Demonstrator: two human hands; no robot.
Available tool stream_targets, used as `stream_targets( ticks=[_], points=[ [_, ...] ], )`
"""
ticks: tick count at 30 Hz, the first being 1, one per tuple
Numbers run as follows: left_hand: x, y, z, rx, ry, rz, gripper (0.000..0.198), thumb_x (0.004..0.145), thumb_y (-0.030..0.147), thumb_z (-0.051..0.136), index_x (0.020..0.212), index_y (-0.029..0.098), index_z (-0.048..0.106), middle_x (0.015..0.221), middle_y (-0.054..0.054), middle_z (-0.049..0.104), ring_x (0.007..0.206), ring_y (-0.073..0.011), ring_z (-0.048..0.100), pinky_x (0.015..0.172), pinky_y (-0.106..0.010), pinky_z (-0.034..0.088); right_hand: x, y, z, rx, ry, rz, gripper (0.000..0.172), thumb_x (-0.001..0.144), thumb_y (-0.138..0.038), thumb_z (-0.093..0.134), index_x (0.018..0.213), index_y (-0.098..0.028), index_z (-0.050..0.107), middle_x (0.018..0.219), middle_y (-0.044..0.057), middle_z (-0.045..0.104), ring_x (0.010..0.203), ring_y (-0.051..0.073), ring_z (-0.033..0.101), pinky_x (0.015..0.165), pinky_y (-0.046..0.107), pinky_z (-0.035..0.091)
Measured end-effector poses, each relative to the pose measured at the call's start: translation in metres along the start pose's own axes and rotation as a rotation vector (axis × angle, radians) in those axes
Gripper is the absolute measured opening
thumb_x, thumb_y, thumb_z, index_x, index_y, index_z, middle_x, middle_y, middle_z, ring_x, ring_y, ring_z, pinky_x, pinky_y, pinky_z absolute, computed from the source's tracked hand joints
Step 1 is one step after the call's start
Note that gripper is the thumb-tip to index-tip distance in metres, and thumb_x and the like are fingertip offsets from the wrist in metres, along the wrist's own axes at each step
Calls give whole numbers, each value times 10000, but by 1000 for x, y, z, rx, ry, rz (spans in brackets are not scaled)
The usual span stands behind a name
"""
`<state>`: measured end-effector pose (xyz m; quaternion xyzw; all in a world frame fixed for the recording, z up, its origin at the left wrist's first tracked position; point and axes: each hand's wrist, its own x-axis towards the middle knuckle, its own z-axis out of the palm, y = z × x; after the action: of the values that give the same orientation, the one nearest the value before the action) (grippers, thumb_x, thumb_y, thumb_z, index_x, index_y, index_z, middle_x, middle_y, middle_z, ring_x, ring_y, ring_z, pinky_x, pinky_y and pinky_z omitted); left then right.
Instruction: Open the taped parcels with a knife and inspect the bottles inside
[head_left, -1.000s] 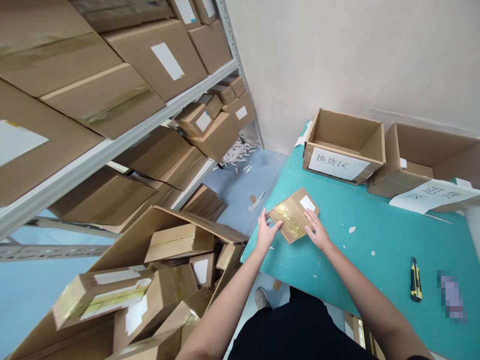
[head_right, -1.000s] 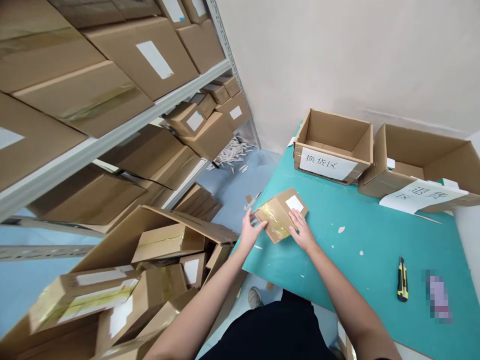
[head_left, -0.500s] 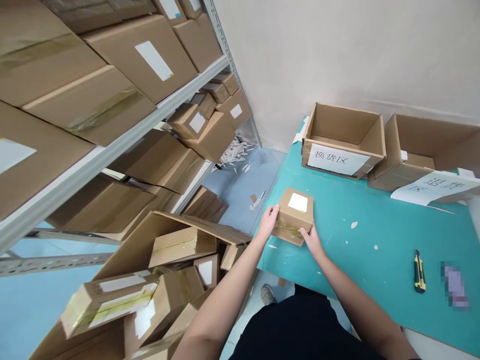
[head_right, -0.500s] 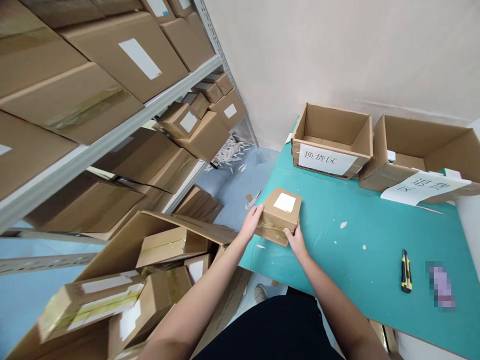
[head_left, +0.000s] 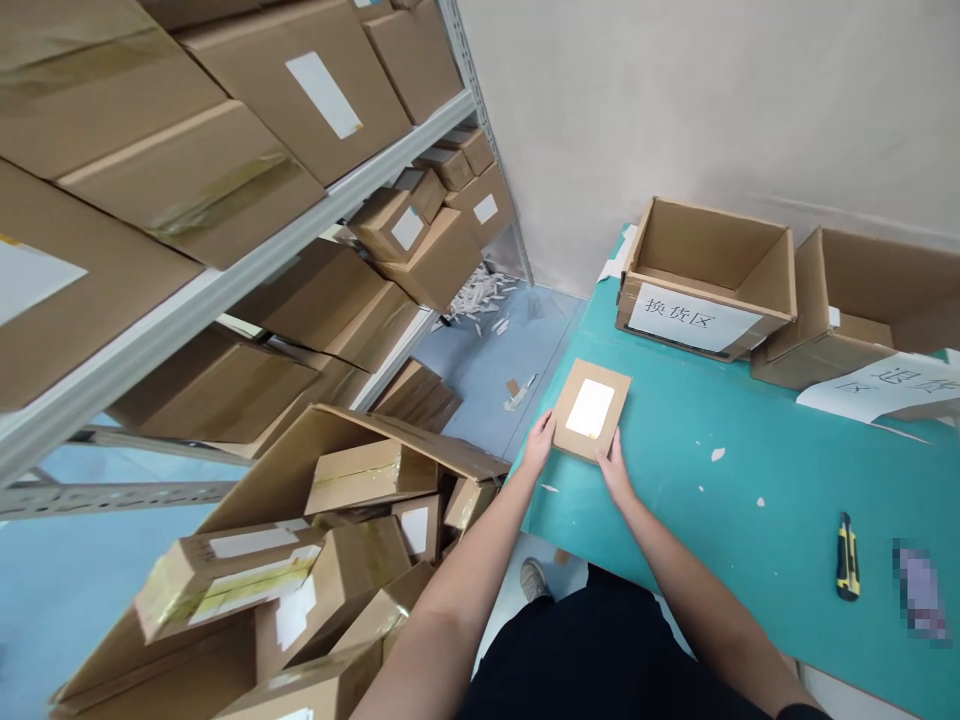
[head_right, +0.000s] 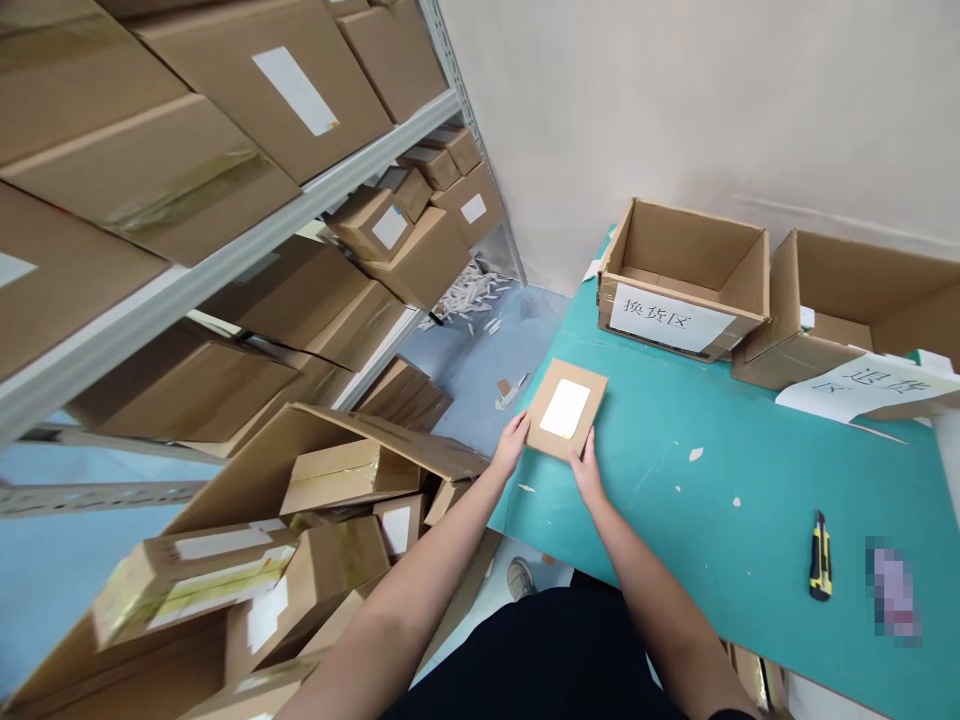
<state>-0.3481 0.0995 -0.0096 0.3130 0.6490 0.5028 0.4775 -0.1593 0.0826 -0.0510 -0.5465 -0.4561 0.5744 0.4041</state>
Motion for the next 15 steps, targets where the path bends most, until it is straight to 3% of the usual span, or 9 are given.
stream_targets(
  ticks=[4, 12, 15],
  points=[
    [8, 0, 0, 7, 24, 24, 528, 871, 550, 590, 1218, 160, 674, 1362, -134, 641, 1277, -272, 577, 1116, -411, 408, 9, 6, 1, -10, -45, -33, 1104, 785, -654, 604, 1611, -153, 69, 1655, 153, 227, 1485, 260, 338, 1188, 498, 297],
    [14, 10, 8, 14, 102, -33, 450, 864, 488, 654, 1178, 170, 697, 1300, -130, 679, 1243, -287, 600, 1119, -459, 410, 24, -4, -11, -62, -96, -69, 1122, 759, -677, 632, 1614, -181, 100, 1628, 164, 302, 1431, 278, 432, 1125, 487, 417],
    [11, 16, 5, -4, 168, -34, 414, 841, 433, 696, 1158, 167, 710, 1301, -137, 677, 1245, -297, 599, 1127, -464, 403, 19, -13, -18, -139, -73, -70, 1071, 814, -675, 567, 1618, -184, 58, 1632, 164, 292, 1461, 291, 385, 1148, 519, 379]
  ],
)
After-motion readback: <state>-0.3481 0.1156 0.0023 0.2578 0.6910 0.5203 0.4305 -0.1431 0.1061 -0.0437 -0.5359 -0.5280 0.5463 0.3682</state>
